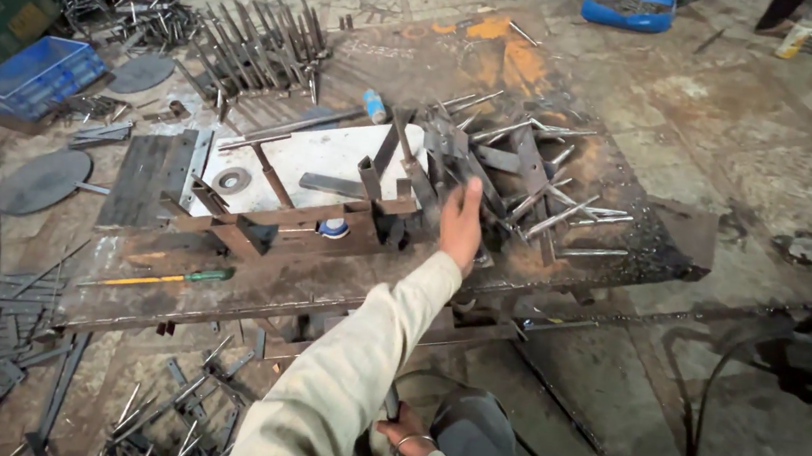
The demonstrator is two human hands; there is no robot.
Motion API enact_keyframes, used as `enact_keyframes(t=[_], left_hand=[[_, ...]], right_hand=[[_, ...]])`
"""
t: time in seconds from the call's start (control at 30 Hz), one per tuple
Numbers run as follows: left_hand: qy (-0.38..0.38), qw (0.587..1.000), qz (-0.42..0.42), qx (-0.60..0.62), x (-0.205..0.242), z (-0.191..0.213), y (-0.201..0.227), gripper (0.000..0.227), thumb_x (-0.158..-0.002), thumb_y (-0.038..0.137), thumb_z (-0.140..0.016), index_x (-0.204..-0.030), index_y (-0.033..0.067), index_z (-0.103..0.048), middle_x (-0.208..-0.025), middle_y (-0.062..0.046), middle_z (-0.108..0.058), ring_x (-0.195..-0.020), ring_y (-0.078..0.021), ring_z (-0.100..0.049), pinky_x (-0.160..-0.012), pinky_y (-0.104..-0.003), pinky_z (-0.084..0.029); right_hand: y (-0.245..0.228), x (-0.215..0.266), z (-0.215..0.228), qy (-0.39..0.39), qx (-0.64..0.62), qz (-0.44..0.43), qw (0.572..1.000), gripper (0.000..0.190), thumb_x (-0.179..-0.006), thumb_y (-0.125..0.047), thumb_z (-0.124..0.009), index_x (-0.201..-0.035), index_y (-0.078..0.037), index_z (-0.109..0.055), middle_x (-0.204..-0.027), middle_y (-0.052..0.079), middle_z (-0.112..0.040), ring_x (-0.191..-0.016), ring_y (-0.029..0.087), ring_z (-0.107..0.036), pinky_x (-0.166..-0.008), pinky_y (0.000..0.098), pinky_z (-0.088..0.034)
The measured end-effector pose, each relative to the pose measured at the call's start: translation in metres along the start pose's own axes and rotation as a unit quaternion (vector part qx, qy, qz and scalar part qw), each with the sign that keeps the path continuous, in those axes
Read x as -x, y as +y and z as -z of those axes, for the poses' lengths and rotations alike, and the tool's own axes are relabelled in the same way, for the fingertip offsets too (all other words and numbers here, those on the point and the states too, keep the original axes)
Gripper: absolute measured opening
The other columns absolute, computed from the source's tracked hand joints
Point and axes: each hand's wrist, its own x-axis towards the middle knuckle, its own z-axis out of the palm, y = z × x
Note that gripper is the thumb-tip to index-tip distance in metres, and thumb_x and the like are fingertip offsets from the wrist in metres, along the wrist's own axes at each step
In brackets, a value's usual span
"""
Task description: Welding and assembling metal strips into a structural frame on a workshop table.
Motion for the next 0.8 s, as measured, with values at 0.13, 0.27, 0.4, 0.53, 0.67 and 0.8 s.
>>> enact_keyframes(t=[0.13,0.27,0.4,0.53,0.67,0.8], left_hand=[[0.049,0.993,0.016,0.103,-0.022,0.000,0.058,0.057,-0.101,0.051,-0.057,-0.119,-0.0015,-0.068,-0.113,-0.008,-0.072,-0.102,-0.0157,-0.061,-0.094,-0.032,-0.047],[0.030,0.996,-0.013,0.089,0.005,0.015,0.136,0.051,-0.099,0.047,-0.064,-0.103,-0.0028,-0.073,-0.086,0.001,-0.065,-0.081,-0.0096,-0.051,-0.071,-0.030,-0.044],[-0.052,0.996,-0.073,0.008,0.038,0.056,0.196,0.045,-0.099,0.046,-0.068,-0.089,0.0018,-0.070,-0.075,0.007,-0.055,-0.073,-0.0054,-0.044,-0.062,-0.026,-0.038],[-0.052,0.991,-0.093,-0.085,0.036,0.134,0.228,0.045,-0.098,0.042,-0.072,-0.075,0.0045,-0.061,-0.069,0.006,-0.046,-0.066,-0.0060,-0.038,-0.056,-0.028,-0.030],[0.033,0.994,-0.092,-0.040,0.020,0.217,0.205,0.036,-0.102,0.040,-0.065,-0.085,0.0081,-0.064,-0.070,0.010,-0.050,-0.063,-0.0028,-0.040,-0.053,-0.026,-0.031],[0.063,0.993,-0.087,-0.056,0.030,0.285,0.146,0.041,-0.105,0.040,-0.064,-0.080,0.0093,-0.056,-0.067,0.010,-0.048,-0.060,-0.0031,-0.038,-0.052,-0.025,-0.029]], right_hand=[[-0.006,0.006,0.008,-0.027,-0.033,-0.057,0.997,0.041,-0.080,-0.026,-0.080,-0.112,-0.008,-0.062,-0.077,0.008,-0.067,-0.060,0.019,-0.062,-0.055,0.0363,-0.049],[0.013,-0.009,0.010,-0.043,-0.054,-0.083,0.994,0.038,-0.083,-0.027,-0.081,-0.111,-0.008,-0.062,-0.077,0.006,-0.065,-0.061,0.018,-0.062,-0.055,0.0354,-0.049],[0.002,-0.006,0.012,-0.055,-0.036,-0.087,0.994,0.035,-0.085,-0.026,-0.082,-0.105,-0.005,-0.062,-0.077,0.006,-0.063,-0.063,0.018,-0.063,-0.056,0.0357,-0.050],[-0.023,0.016,0.016,-0.033,-0.043,-0.064,0.996,0.032,-0.082,-0.025,-0.080,-0.101,-0.007,-0.061,-0.074,0.006,-0.064,-0.060,0.019,-0.062,-0.053,0.0369,-0.049],[-0.015,0.015,0.017,-0.036,-0.041,-0.072,0.996,0.030,-0.082,-0.024,-0.079,-0.099,-0.008,-0.059,-0.071,0.007,-0.062,-0.057,0.020,-0.061,-0.051,0.0375,-0.048],[0.004,0.003,0.015,-0.033,-0.064,-0.075,0.995,0.030,-0.082,-0.024,-0.080,-0.097,-0.009,-0.059,-0.067,0.005,-0.060,-0.055,0.018,-0.059,-0.049,0.0373,-0.049]])
